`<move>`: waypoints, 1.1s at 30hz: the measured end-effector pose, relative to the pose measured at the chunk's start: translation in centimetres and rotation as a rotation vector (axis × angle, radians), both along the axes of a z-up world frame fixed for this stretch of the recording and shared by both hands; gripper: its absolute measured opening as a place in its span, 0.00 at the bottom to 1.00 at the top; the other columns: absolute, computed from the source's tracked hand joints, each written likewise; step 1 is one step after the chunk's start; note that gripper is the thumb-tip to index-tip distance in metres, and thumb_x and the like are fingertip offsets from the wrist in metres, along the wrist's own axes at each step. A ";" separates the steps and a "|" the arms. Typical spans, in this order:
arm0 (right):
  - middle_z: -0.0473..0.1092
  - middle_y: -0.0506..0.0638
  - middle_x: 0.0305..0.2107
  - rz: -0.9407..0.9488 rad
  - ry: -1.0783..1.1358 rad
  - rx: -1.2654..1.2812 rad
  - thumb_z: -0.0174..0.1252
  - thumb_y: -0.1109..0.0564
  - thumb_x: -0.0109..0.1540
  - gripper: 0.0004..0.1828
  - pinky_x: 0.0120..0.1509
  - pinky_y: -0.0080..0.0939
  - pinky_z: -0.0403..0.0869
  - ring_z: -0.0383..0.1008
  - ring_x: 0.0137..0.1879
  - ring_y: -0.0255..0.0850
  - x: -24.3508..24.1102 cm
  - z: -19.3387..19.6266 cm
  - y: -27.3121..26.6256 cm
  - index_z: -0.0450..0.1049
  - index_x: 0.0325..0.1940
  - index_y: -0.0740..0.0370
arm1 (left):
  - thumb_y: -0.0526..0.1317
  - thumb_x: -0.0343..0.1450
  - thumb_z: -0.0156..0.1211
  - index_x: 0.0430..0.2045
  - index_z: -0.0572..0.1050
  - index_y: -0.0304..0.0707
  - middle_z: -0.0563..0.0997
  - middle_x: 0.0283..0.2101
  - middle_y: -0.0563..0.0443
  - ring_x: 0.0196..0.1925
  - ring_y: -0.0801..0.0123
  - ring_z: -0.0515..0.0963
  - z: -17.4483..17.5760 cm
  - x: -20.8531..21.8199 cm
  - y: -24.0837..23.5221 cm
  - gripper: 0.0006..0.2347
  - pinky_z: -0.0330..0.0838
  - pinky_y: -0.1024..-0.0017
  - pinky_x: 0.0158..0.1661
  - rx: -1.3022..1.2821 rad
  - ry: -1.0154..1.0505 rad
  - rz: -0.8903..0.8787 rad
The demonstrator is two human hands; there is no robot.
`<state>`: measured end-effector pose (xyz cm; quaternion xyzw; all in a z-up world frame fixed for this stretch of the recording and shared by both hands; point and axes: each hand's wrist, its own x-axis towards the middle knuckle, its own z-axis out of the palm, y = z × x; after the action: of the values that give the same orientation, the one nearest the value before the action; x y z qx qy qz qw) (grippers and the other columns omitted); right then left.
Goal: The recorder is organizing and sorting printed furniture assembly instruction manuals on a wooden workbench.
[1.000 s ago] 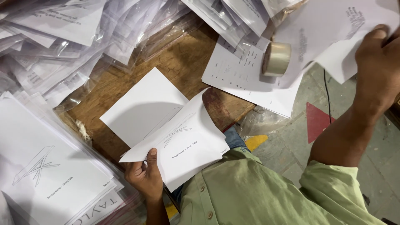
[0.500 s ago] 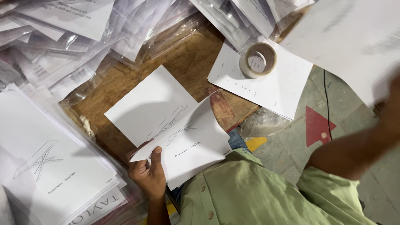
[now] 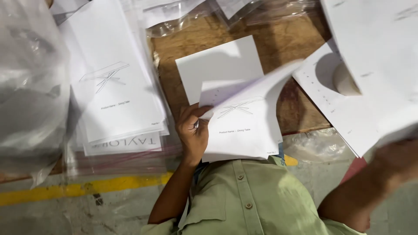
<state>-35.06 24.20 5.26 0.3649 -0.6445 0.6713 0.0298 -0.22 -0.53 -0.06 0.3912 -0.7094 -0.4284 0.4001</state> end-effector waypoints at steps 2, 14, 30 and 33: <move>0.75 0.53 0.42 0.063 -0.054 -0.072 0.51 0.66 0.75 0.05 0.51 0.40 0.82 0.80 0.44 0.38 2.2 -0.4 -1.7 0.73 0.52 0.65 | 0.32 0.68 0.67 0.38 0.84 0.39 0.84 0.43 0.51 0.45 0.68 0.77 -0.3 0.3 -0.1 0.07 0.73 0.71 0.44 -0.048 0.045 -0.033; 0.73 0.56 0.42 0.101 -0.602 -0.278 0.58 0.78 0.71 0.14 0.60 0.35 0.81 0.79 0.48 0.40 6.3 -4.1 -6.0 0.67 0.57 0.70 | 0.32 0.68 0.66 0.40 0.82 0.34 0.80 0.41 0.51 0.45 0.71 0.80 -0.3 1.9 -0.5 0.08 0.77 0.73 0.47 0.183 0.388 -0.196; 0.76 0.54 0.37 0.119 -0.662 -0.415 0.63 0.73 0.66 0.08 0.30 0.26 0.74 0.76 0.31 0.32 7.3 -3.0 -8.4 0.75 0.46 0.66 | 0.38 0.74 0.67 0.39 0.80 0.29 0.79 0.48 0.47 0.50 0.69 0.78 -3.5 1.9 -0.5 0.09 0.74 0.72 0.53 0.232 0.588 -0.126; 0.76 0.53 0.36 0.122 -0.742 -0.389 0.62 0.73 0.67 0.07 0.36 0.27 0.75 0.76 0.34 0.32 8.2 -3.0 -8.9 0.75 0.44 0.67 | 0.33 0.73 0.68 0.37 0.79 0.30 0.78 0.45 0.49 0.47 0.72 0.76 -3.0 1.8 -0.5 0.05 0.73 0.74 0.53 0.271 0.653 -0.115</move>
<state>-26.87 15.25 2.24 0.1236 -0.4500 0.8668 -0.1759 1.59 -1.03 -3.03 0.2423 -0.5018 -0.6429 0.5256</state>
